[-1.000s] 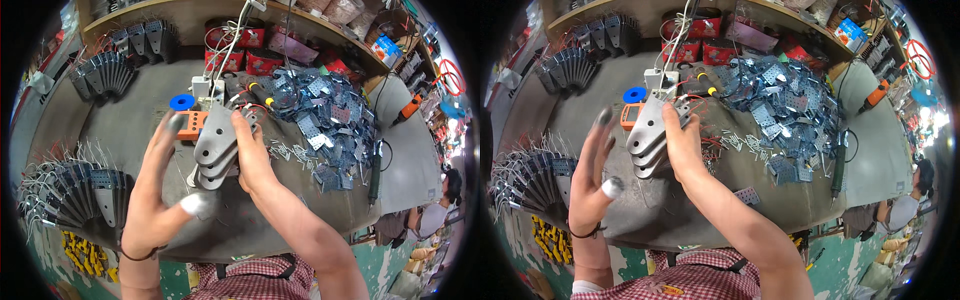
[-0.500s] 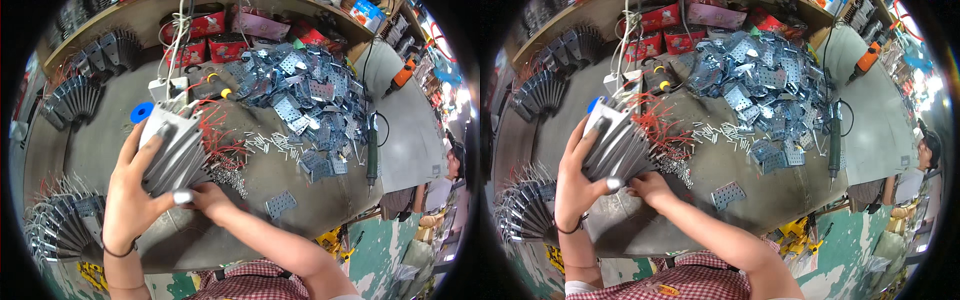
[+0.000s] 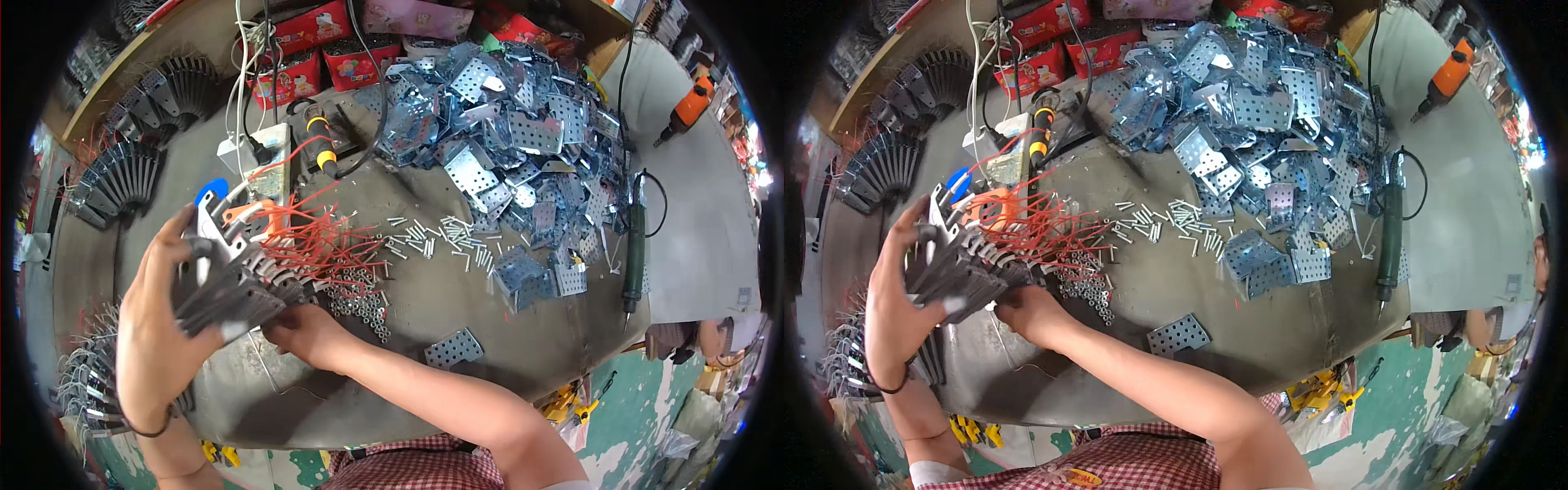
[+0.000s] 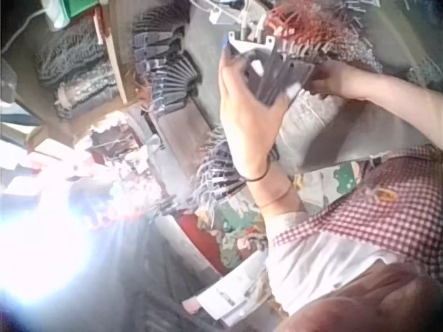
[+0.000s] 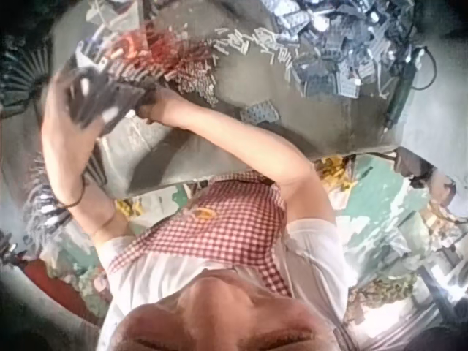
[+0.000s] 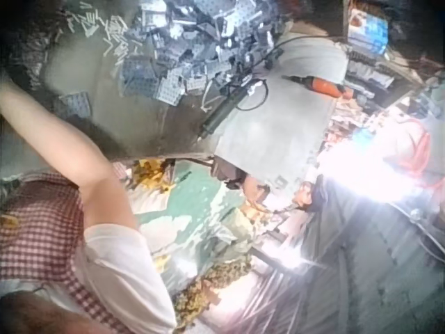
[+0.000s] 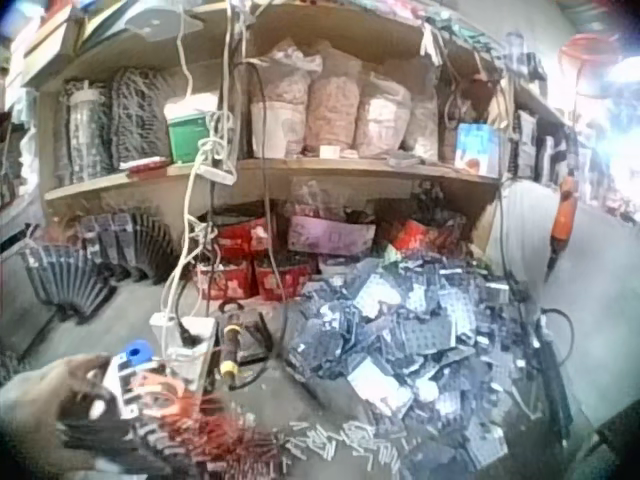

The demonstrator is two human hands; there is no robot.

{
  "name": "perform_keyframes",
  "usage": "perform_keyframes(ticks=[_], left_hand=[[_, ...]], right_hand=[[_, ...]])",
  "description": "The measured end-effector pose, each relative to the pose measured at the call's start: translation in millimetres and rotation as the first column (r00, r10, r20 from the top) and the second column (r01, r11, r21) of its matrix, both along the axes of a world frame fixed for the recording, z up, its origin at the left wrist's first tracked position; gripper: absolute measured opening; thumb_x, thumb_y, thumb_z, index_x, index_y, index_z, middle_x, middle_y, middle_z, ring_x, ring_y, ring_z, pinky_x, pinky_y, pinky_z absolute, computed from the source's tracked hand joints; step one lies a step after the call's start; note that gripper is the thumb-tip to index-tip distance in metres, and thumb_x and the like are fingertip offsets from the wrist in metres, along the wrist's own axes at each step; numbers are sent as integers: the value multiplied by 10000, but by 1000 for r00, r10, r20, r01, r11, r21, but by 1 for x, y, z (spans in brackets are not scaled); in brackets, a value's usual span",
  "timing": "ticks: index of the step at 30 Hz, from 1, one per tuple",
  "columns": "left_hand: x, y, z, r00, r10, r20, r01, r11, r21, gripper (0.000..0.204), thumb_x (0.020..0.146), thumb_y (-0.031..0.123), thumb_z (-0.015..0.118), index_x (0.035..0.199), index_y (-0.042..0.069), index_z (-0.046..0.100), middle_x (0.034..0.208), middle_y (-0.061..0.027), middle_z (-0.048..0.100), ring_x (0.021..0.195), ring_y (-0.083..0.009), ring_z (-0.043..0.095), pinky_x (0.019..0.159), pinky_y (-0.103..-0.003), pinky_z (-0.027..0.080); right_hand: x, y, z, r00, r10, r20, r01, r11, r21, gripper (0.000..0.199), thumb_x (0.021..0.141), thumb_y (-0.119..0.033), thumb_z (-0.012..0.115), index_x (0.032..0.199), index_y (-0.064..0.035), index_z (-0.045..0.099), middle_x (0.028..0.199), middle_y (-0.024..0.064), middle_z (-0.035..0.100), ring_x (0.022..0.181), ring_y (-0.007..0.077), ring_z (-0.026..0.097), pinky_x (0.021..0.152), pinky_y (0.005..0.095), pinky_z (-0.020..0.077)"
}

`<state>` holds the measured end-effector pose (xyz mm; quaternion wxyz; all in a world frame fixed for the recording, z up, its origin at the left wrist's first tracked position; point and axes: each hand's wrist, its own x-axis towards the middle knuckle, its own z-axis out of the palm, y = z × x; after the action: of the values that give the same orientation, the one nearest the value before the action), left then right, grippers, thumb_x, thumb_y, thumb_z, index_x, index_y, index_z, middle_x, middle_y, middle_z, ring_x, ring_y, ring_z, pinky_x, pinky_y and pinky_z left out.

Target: The person assembles metal bracket components by inserting wires and perforated plates, fastening screws with an electric screwdriver, and handling the assembled units.

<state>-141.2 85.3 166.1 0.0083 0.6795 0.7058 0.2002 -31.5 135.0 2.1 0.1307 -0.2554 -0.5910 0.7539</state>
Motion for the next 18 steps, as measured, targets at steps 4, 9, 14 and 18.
perform_keyframes(ticks=[4, 9, 14, 18], left_hand=[[9, 6, -17, 990, 83, -118, -76, 995, 65, 603, 508, -24, 686, 1062, -1, 450, 1274, -164, 466, 1053, -358, 515, 851, -369, 442], [20, -14, -31, 943, 164, -290, -113, 976, 185, 636, 508, -40, 669, 1099, 3, 438, 1317, -159, 421, 1159, -362, 437, 973, -423, 351], [7, -8, -44, 984, 17, -179, 25, 973, 228, 683, 548, -47, 666, 1176, 16, 405, 1317, -160, 427, 1189, -327, 437, 984, -382, 355], [-7, -10, -42, 982, -112, -150, 138, 974, 177, 760, 496, 0, 713, 1170, 72, 370, 1307, -214, 414, 1169, -417, 419, 957, -458, 361]], right_hand=[[37, 17, 13, 987, -58, 152, -4, 927, 376, 240, 802, -121, 543, 1001, -1, 603, 913, 172, 642, 879, 259, 626, 787, 355, 469], [30, 39, 4, 890, -447, -90, 406, 684, 606, 371, 734, -63, 559, 1097, -3, 509, 973, 225, 593, 933, 376, 567, 816, 408, 457], [25, 50, 12, 954, -294, 62, 221, 825, 519, 515, 698, -46, 579, 1186, 3, 422, 1134, 252, 508, 1032, 387, 509, 877, 421, 428], [44, 26, 1, 958, -288, 5, 230, 776, 588, 521, 695, -49, 563, 1192, 17, 421, 1208, 236, 466, 1001, 401, 522, 883, 431, 436]])
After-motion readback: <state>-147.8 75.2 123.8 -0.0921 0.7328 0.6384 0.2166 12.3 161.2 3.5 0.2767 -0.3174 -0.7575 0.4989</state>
